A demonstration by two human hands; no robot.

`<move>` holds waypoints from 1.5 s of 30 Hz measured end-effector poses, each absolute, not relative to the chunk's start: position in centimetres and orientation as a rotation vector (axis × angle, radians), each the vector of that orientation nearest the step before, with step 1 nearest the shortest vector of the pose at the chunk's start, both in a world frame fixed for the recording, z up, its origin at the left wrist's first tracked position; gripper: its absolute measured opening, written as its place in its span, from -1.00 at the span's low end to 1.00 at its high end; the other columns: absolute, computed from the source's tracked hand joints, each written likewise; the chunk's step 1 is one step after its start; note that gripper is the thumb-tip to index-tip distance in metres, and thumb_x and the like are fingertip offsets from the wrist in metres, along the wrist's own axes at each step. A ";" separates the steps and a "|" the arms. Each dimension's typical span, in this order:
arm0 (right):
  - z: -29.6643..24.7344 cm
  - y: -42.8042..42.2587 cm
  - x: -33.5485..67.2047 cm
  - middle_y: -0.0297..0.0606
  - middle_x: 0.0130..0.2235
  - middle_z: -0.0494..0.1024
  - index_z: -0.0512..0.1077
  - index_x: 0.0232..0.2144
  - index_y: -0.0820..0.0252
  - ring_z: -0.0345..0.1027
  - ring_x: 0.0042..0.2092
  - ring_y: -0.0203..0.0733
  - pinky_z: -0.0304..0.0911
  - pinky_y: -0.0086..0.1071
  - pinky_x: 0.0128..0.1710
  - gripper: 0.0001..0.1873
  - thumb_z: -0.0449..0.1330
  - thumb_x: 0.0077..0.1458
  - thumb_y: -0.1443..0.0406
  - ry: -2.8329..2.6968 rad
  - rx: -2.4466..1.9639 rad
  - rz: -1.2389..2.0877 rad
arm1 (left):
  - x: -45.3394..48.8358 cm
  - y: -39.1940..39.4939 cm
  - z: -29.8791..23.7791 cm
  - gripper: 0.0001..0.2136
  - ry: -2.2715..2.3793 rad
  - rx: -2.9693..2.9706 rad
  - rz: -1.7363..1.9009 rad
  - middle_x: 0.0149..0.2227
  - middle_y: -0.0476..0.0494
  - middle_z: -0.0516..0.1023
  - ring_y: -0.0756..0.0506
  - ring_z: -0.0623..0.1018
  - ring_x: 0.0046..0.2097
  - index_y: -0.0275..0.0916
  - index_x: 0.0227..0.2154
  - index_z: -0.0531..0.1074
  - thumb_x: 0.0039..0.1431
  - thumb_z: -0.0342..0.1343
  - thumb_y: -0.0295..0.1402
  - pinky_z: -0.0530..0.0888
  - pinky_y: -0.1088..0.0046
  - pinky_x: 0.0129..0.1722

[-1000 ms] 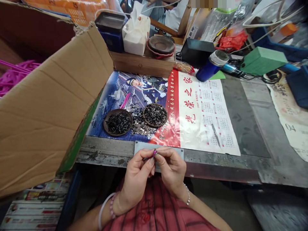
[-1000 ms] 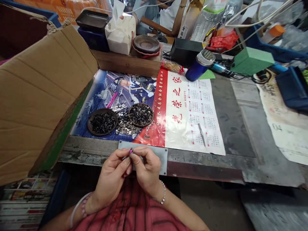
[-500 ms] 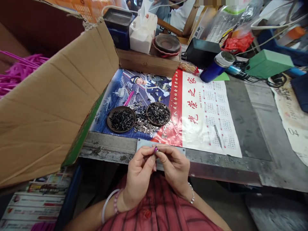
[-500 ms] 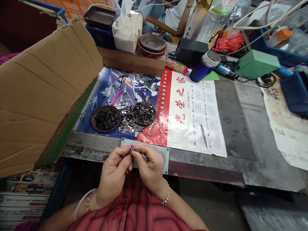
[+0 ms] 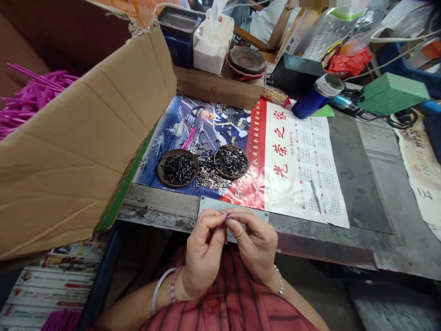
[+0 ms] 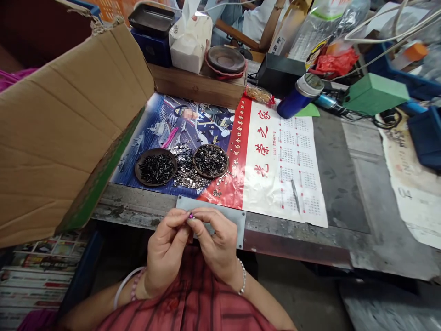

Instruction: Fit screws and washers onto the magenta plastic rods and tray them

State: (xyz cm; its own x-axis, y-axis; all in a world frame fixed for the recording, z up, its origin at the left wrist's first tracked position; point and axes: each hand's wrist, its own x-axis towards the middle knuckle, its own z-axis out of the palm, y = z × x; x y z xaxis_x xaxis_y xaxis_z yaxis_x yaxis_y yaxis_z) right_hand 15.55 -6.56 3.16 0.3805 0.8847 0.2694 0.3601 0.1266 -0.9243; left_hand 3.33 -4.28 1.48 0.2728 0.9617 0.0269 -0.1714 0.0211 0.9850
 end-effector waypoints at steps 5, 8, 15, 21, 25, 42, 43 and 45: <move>3.0 -6.7 15.3 -0.21 -0.20 0.71 0.60 -0.23 0.10 0.64 -0.18 -0.10 0.58 -0.24 -0.11 -0.89 0.27 0.24 0.38 -1.172 -1.478 0.563 | 3.5 -4.3 1.2 -0.88 0.926 1.158 1.094 -0.19 -0.14 0.54 -0.07 0.54 -0.24 -0.14 -0.16 0.60 0.34 0.16 -0.34 0.50 0.46 -0.28; 2.8 -6.8 15.1 -0.20 -0.18 0.72 0.61 -0.21 0.09 0.64 -0.17 -0.08 0.59 -0.23 -0.10 -0.87 0.27 0.24 0.37 -1.155 -1.507 0.581 | 3.5 -4.4 1.2 -0.87 0.963 1.109 1.079 -0.20 -0.14 0.55 -0.04 0.53 -0.30 -0.15 -0.18 0.60 0.33 0.19 -0.28 0.49 0.48 -0.33; 2.9 -6.7 14.8 -0.21 -0.12 0.72 0.62 -0.13 0.07 0.64 -0.11 -0.08 0.57 -0.24 -0.06 -0.78 0.23 0.26 0.41 -1.145 -1.527 0.577 | 3.8 -4.5 0.7 -0.88 0.950 1.207 1.159 -0.21 -0.11 0.54 -0.07 0.56 -0.18 -0.14 -0.15 0.58 0.35 0.15 -0.40 0.50 0.46 -0.19; 2.8 -6.7 15.0 -0.25 -0.19 0.72 0.61 -0.24 0.09 0.64 -0.17 -0.11 0.57 -0.29 -0.12 -0.86 0.27 0.23 0.41 -1.118 -1.450 0.686 | 3.7 -4.6 0.6 -0.86 0.962 1.249 1.174 -0.18 -0.13 0.56 -0.10 0.57 -0.12 -0.15 -0.16 0.57 0.36 0.12 -0.44 0.50 0.39 -0.09; 2.3 -6.6 14.6 -0.27 -0.24 0.70 0.57 -0.26 0.10 0.61 -0.22 -0.17 0.52 -0.34 -0.17 -0.85 0.22 0.26 0.42 -1.146 -1.456 0.590 | 3.9 -4.8 0.9 -0.88 0.974 1.199 1.159 -0.18 -0.11 0.57 -0.07 0.59 -0.12 -0.15 -0.19 0.56 0.34 0.13 -0.45 0.51 0.44 -0.09; 0.7 -6.6 15.5 -0.37 -0.55 0.29 0.25 -0.54 0.12 0.17 -0.52 -0.27 0.09 -0.34 -0.49 -0.53 -0.04 0.46 0.17 -1.434 -1.502 0.362 | 4.0 -6.0 0.5 -0.89 0.906 1.169 1.099 -0.25 -0.06 0.51 0.02 0.49 -0.31 -0.16 -0.19 0.54 0.34 0.12 -0.46 0.44 0.59 -0.33; 0.6 -6.5 15.5 -0.40 -0.57 0.25 0.22 -0.57 0.11 0.12 -0.54 -0.28 0.04 -0.34 -0.51 -0.49 -0.06 0.47 0.15 -1.433 -1.521 0.408 | 4.1 -6.0 0.5 -0.89 0.915 1.159 1.092 -0.25 -0.06 0.51 0.03 0.48 -0.33 -0.17 -0.19 0.55 0.34 0.13 -0.44 0.44 0.59 -0.34; 0.5 -6.3 15.7 -0.41 -0.59 0.20 0.17 -0.60 0.11 0.08 -0.56 -0.29 -0.01 -0.35 -0.53 -0.44 -0.11 0.47 0.09 -1.410 -1.518 0.538 | 4.1 -5.8 0.6 -0.89 0.914 1.120 1.071 -0.24 -0.06 0.51 0.04 0.46 -0.37 -0.18 -0.19 0.57 0.34 0.14 -0.41 0.43 0.59 -0.38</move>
